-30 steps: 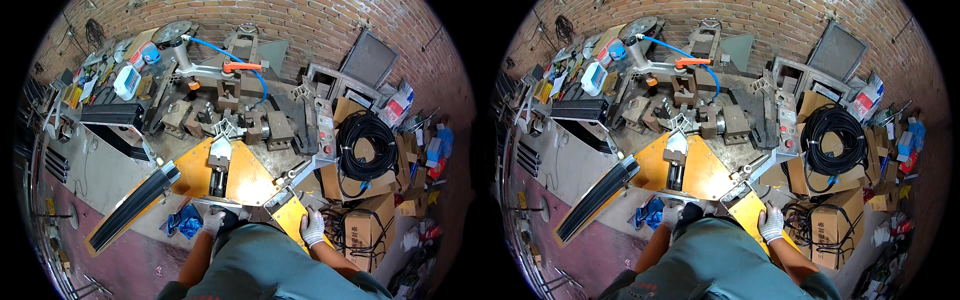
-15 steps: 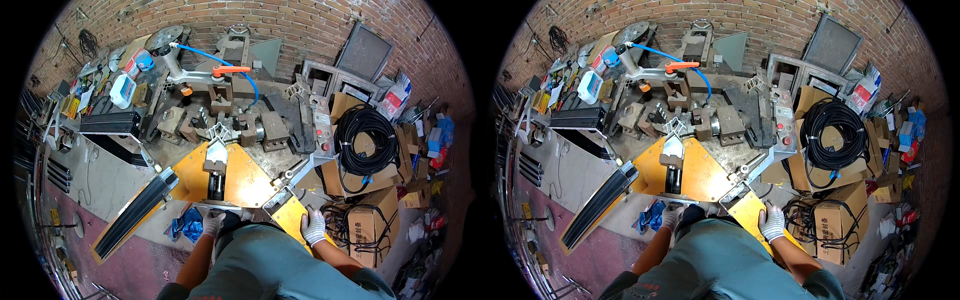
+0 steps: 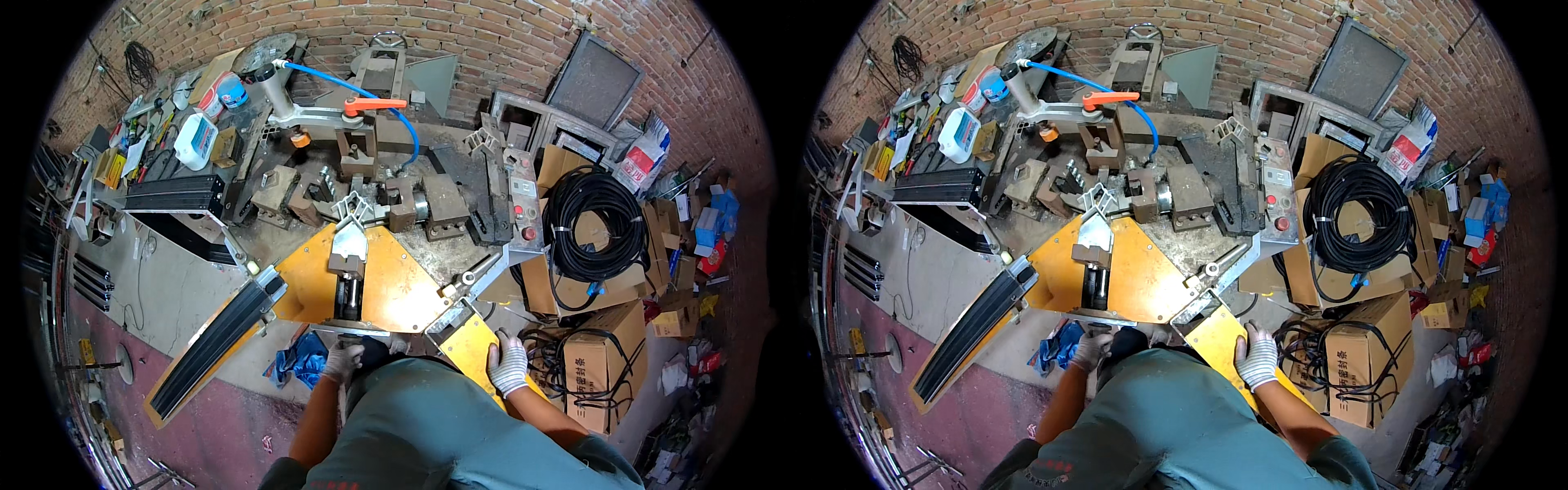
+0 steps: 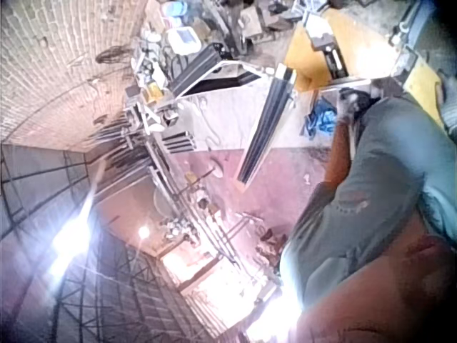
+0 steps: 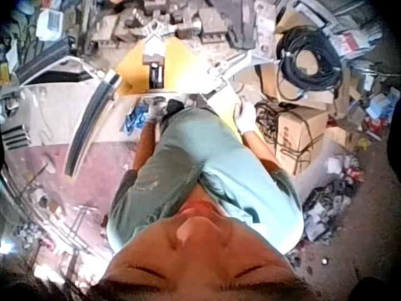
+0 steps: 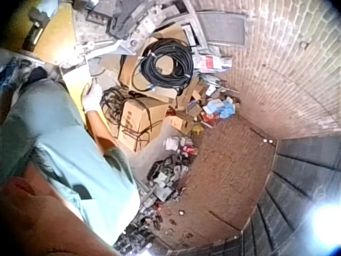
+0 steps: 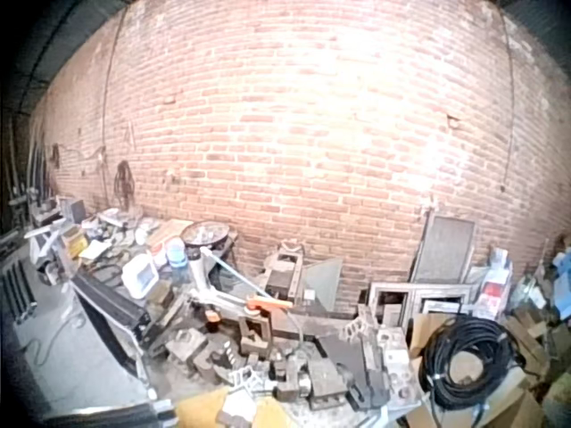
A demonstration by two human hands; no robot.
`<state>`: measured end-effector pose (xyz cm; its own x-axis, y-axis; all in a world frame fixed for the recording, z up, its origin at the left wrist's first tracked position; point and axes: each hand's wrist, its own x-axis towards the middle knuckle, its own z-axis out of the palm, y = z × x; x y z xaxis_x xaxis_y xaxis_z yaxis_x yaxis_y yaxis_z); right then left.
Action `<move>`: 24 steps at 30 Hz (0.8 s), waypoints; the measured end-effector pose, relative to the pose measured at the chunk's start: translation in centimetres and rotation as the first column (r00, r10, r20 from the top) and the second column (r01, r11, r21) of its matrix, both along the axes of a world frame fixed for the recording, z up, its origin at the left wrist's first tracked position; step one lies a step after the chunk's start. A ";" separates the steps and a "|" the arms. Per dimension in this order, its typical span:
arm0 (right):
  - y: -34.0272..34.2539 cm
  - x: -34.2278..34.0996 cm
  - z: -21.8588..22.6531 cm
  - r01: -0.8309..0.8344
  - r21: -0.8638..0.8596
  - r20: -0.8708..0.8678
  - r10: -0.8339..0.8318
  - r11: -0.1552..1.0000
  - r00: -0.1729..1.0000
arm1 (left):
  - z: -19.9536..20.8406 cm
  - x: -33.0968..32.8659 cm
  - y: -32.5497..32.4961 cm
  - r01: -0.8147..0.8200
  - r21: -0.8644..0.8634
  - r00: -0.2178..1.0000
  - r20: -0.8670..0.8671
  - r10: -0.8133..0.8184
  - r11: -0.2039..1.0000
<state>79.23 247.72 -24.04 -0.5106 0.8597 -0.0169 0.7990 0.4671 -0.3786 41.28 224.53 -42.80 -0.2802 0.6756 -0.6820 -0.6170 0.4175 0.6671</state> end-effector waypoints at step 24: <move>0.2 -0.2 -0.7 -0.047 0.071 -0.044 0.050 0.996 0.998 | 2.1 -0.2 -0.4 -0.002 -0.075 0.999 0.053 0.006 0.997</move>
